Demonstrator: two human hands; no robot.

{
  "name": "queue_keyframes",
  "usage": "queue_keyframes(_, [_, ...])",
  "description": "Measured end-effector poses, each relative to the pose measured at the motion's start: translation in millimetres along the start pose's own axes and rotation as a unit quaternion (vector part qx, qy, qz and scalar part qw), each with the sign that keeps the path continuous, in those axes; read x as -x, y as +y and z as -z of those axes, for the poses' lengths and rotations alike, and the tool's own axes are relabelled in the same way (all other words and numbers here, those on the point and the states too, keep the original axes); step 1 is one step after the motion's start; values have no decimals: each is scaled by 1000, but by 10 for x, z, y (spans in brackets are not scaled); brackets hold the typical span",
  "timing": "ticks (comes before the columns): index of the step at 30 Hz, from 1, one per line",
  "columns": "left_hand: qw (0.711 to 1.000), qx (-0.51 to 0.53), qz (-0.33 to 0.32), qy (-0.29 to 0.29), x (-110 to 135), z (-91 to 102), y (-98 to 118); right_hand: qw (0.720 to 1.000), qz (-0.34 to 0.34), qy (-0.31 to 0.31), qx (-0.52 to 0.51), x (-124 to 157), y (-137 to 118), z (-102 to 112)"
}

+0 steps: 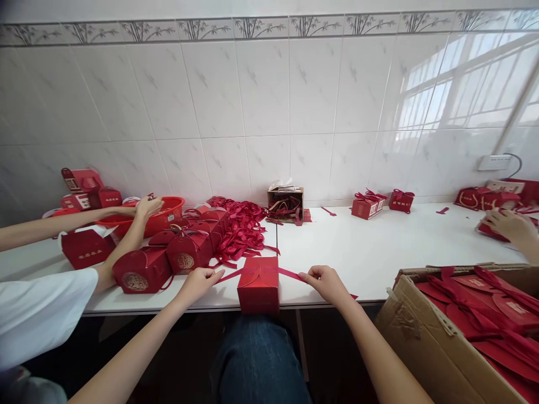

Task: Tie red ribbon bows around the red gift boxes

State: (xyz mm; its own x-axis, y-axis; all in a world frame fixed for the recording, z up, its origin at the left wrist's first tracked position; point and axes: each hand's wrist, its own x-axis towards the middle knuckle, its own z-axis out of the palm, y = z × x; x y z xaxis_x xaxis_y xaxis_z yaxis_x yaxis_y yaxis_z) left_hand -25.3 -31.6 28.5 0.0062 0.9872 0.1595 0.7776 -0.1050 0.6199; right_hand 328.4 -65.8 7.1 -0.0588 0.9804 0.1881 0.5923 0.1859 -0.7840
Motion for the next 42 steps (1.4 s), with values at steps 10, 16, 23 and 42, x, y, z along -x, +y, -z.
queue_keyframes(10, [999, -26, -34, -2, -30, 77, -16, 999, 1, 5, 44, -39, 108, 104])
queue_keyframes(16, [990, -7, -94, 103, 18, 175, 136, 992, 2, 77, 104, -32, 18, 94])
queue_keyframes(23, [995, -16, -86, -51, 355, 73, 386, 999, 35, -6, 28, 240, -335, 44])
queue_keyframes(42, [730, 624, 233, -155, 516, -151, 359, 734, -179, 105, -646, 247, -237, -449])
